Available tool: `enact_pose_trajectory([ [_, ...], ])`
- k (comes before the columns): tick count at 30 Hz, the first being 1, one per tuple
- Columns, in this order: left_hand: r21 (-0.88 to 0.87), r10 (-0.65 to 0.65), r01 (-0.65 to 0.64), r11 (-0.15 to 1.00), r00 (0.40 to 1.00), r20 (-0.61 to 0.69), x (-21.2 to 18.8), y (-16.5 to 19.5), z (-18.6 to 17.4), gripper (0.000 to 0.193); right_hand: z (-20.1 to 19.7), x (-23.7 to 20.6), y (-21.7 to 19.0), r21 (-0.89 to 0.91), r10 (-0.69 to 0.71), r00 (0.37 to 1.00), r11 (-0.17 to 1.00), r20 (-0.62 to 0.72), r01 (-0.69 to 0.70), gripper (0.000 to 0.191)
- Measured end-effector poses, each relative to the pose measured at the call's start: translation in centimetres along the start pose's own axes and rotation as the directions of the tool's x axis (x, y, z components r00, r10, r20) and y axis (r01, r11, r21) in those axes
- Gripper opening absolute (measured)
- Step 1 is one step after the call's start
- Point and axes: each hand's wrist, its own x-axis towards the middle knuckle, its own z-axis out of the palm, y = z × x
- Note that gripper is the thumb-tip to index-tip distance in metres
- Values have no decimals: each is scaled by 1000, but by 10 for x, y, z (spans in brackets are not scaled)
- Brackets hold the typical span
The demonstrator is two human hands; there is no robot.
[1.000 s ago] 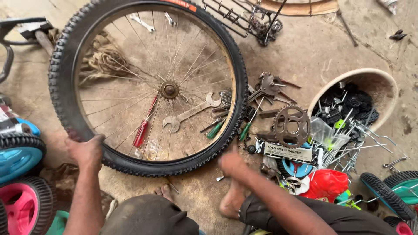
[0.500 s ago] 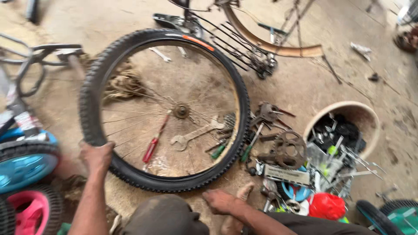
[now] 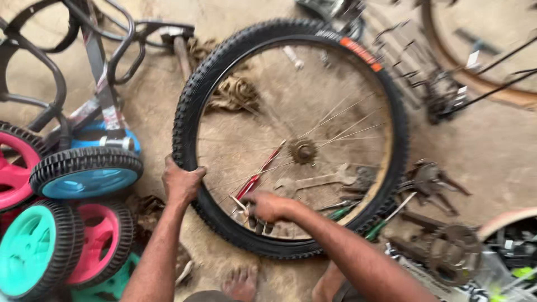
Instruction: The person removes a bicycle tire from a wheel, uses a screwdriver to pry the tire off the rim, and then unpacks a new inner tube. The person prepares to install the new tube into the tire.
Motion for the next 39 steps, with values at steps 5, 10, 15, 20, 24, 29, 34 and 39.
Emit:
enact_pose_trajectory([
  [5, 34, 28, -27, 999, 1000, -10, 3, -8, 1, 78, 0, 35, -35, 86, -14, 1000, 996, -14, 15, 49],
  [10, -38, -21, 25, 999, 995, 97, 3, -8, -3, 76, -25, 56, -44, 35, -63, 985, 998, 163, 58, 52],
  [15, -87, -48, 62, 994, 987, 155, 5, -10, -3, 80, -53, 61, -53, 73, 36, 948, 995, 317, -63, 41],
  [20, -132, 45, -34, 991, 996, 83, 2, -5, -9, 78, -18, 51, -61, 158, 78, 960, 980, 267, -123, 35],
  [24, -261, -48, 103, 960, 977, 206, 1, -1, -14, 72, -16, 64, -59, -2, 49, 972, 999, 231, -50, 35],
  [29, -327, -26, 104, 939, 972, 234, 9, -17, -10, 68, 26, 78, -32, 303, -47, 984, 953, 170, -7, 14],
  [34, -551, 81, 118, 826, 943, 323, 20, -45, 2, 69, 189, 107, -37, 864, 188, 907, 424, -378, 272, 14],
  [39, -607, 57, 105, 788, 969, 241, 11, -55, 9, 71, 209, 132, -34, 26, -203, 396, 865, -895, 501, 30],
])
